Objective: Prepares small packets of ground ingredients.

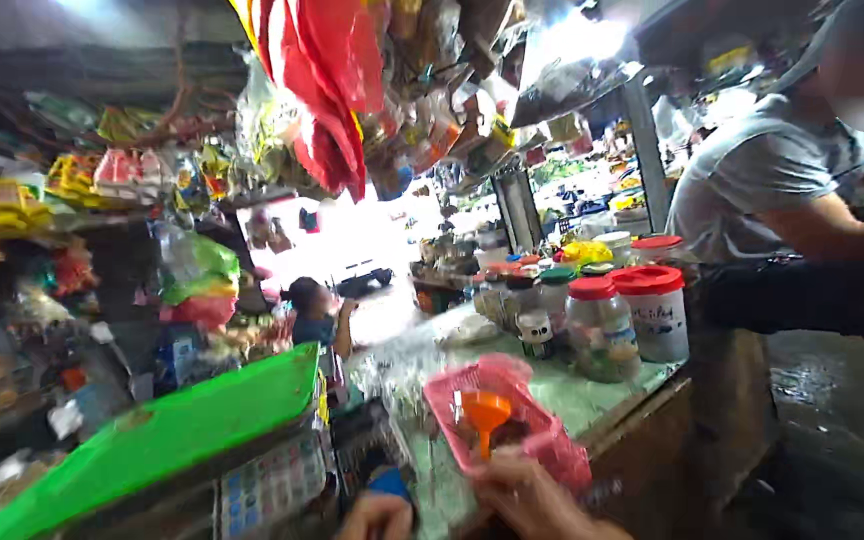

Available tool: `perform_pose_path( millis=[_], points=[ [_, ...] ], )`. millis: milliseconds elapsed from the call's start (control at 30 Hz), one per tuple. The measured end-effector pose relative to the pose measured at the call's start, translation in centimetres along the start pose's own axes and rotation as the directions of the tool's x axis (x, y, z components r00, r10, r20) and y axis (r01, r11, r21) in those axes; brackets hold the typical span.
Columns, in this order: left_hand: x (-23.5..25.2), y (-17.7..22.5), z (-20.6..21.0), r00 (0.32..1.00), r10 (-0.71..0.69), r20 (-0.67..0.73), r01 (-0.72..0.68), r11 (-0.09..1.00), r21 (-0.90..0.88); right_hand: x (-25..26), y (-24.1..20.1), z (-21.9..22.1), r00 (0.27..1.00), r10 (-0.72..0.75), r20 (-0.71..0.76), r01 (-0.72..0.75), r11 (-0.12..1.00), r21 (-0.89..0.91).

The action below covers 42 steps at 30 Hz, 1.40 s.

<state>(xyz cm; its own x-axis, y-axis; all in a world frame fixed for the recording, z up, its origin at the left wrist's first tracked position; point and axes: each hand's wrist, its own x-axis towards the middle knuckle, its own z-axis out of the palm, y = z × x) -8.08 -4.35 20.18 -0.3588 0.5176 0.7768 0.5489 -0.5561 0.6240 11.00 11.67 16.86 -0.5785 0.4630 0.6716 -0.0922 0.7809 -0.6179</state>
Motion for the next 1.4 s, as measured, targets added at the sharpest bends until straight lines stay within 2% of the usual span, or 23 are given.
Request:
perform_pose_path(
  millis=[67,133,200,267,333,400,433,500,600,700,833,1033,1167,1400],
  points=[
    [0.5,1.4,-1.6,1.000,0.018,0.013,-0.019,0.998,0.055,-0.2,-0.6,0.2,0.998,0.000,0.061,-0.001,1.000,0.024],
    [-0.7,0.8,-2.4,0.996,-0.017,0.088,0.017,1.000,-0.004,-1.1,-0.7,1.4,0.989,0.022,0.145,-0.032,0.997,0.069],
    [-4.6,-1.3,-2.5,0.975,-0.170,0.143,0.174,0.985,-0.018,-3.4,0.3,3.2,0.953,0.099,0.288,-0.141,0.982,0.128],
    [-9.9,-3.8,-2.0,0.895,-0.434,0.103,0.436,0.900,0.009,-6.2,2.0,5.1,0.880,0.218,0.421,-0.320,0.929,0.188],
    [-14.7,-5.5,-1.6,0.761,-0.648,0.031,0.648,0.761,0.022,-9.1,3.7,6.5,0.829,0.321,0.458,-0.453,0.866,0.213],
    [-17.7,-6.0,-1.5,0.667,-0.745,-0.012,0.744,0.666,0.043,-10.9,4.8,7.0,0.791,0.405,0.458,-0.535,0.821,0.199],
    [-18.4,-6.2,-1.4,0.653,-0.758,-0.013,0.756,0.650,0.080,-11.3,5.2,7.1,0.774,0.436,0.458,-0.565,0.802,0.192],
    [-18.4,-6.7,-0.7,0.657,-0.754,0.025,0.738,0.649,0.186,-11.3,5.8,7.0,0.747,0.460,0.480,-0.603,0.773,0.197],
    [-15.6,-8.3,1.7,0.757,-0.643,0.111,0.595,0.750,0.289,-10.1,6.4,6.9,0.765,0.438,0.471,-0.590,0.771,0.241],
    [-11.7,-10.0,4.7,0.833,-0.524,0.174,0.482,0.844,0.234,-8.6,7.1,5.6,0.810,0.469,0.352,-0.564,0.788,0.248],
    [-7.6,-12.8,8.0,0.909,-0.399,0.124,0.367,0.904,0.218,-8.4,8.9,2.9,0.809,0.556,0.190,-0.588,0.772,0.240],
    [-5.3,-18.2,10.6,0.931,-0.350,0.108,0.283,0.874,0.396,-9.7,11.4,-0.2,0.778,0.624,-0.077,-0.609,0.778,0.153],
    [-6.0,-18.8,11.3,0.956,-0.249,0.157,0.145,0.864,0.483,-9.0,11.5,-2.6,0.825,0.551,-0.127,-0.539,0.834,0.118],
    [-6.1,-18.9,10.9,0.949,-0.242,0.204,0.122,0.874,0.471,-5.4,10.9,-5.2,0.869,0.434,-0.238,-0.421,0.901,0.106]
  ],
)
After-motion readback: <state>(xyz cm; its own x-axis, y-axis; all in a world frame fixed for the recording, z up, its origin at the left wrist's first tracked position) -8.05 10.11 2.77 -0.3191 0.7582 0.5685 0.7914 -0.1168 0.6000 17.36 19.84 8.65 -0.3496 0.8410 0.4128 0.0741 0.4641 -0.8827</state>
